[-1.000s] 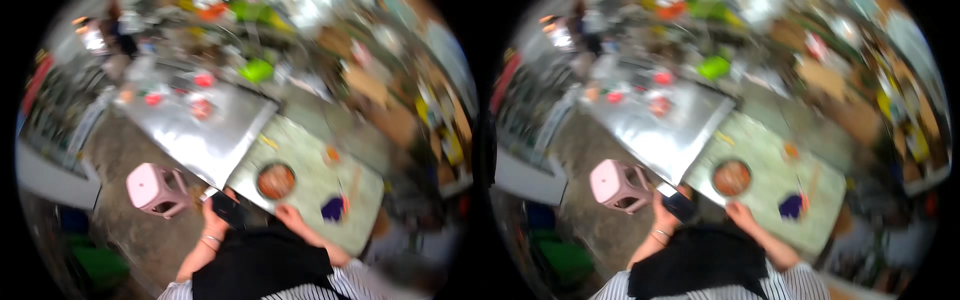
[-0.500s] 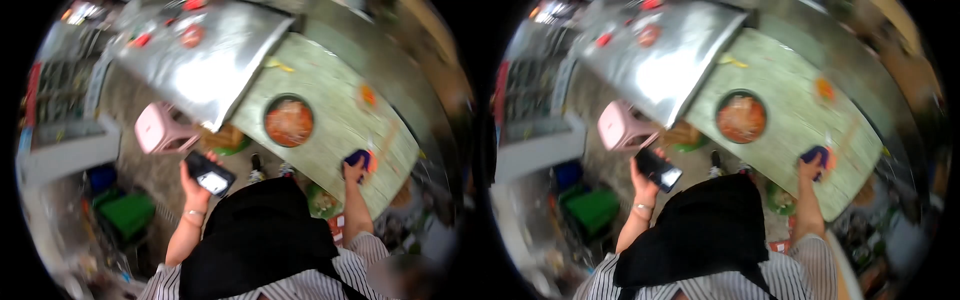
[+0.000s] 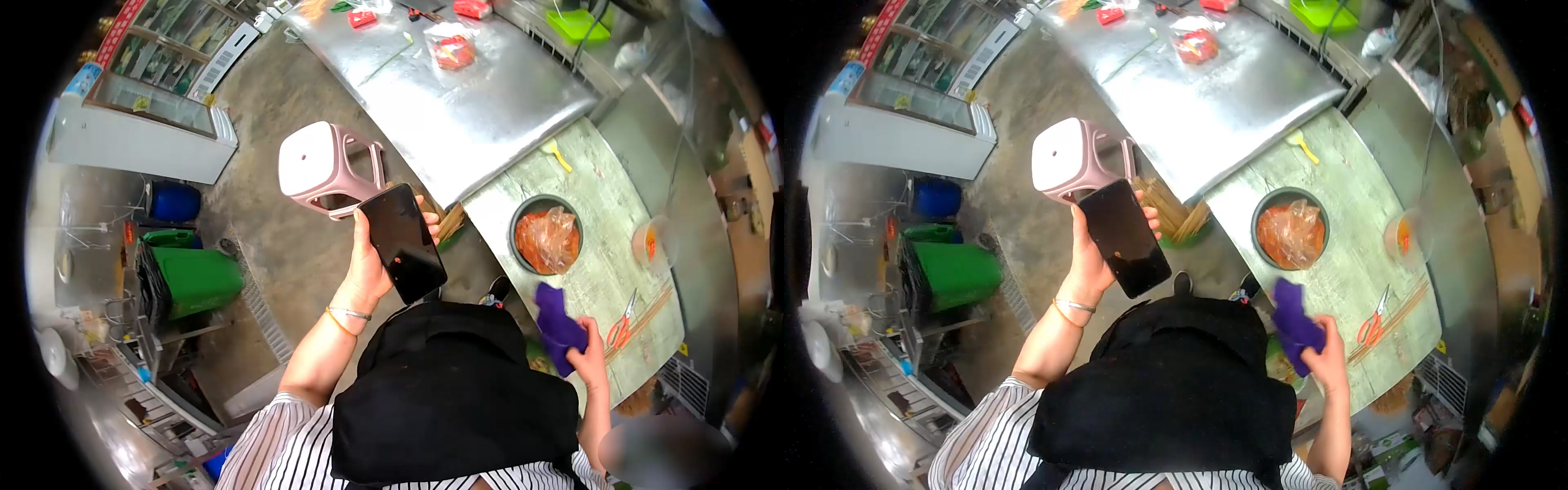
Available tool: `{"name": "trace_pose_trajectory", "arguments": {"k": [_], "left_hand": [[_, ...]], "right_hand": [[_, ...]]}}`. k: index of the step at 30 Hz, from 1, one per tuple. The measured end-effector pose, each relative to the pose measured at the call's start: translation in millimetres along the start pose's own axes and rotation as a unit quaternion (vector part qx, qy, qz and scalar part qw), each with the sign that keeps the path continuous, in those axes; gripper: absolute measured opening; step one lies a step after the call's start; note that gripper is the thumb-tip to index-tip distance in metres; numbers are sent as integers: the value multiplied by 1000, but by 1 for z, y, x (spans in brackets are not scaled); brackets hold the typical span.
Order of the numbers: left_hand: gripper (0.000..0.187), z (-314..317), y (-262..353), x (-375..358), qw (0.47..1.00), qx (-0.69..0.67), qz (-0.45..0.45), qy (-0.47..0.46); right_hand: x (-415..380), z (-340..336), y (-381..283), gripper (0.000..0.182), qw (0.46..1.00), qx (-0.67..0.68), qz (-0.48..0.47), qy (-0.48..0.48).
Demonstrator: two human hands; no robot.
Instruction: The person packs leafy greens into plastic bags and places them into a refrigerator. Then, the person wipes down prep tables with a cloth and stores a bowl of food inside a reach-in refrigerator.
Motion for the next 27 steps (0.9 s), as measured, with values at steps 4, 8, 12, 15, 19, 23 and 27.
{"name": "trace_pose_trajectory", "arguments": {"k": [4,8,12,15,19,23,27], "left_hand": [[94,-3,32,-15,998,13,27,-52],[93,-5,49,-36,997,28,31,-68],[86,-3,62,-64,996,61,41,-45],[73,-27,62,-76,1000,-4,24,4],[71,-45,70,-85,987,-143,15,-66],[75,-64,69,-92,985,-167,13,-46],[75,-75,89,-93,987,-150,48,-17]], "right_hand": [[15,68,-168,34,939,-155,-285,-113],[24,130,-278,27,878,-87,-460,-100],[23,207,-352,29,853,-60,-517,-36],[24,266,-355,27,811,-119,-573,-8],[-1,312,-351,34,771,-175,-607,-77],[-16,335,-345,35,745,-225,-605,-169],[-32,348,-339,49,712,-280,-603,-226]]}}
Point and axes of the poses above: each hand's wrist, its own x-axis towards the middle knuckle, its own z-axis out of the palm, y = z × x, the point moved 8 cm from there along x, towards the middle knuckle, and after that the axes turned 5 degrees about -z, right-handed, at the moved point
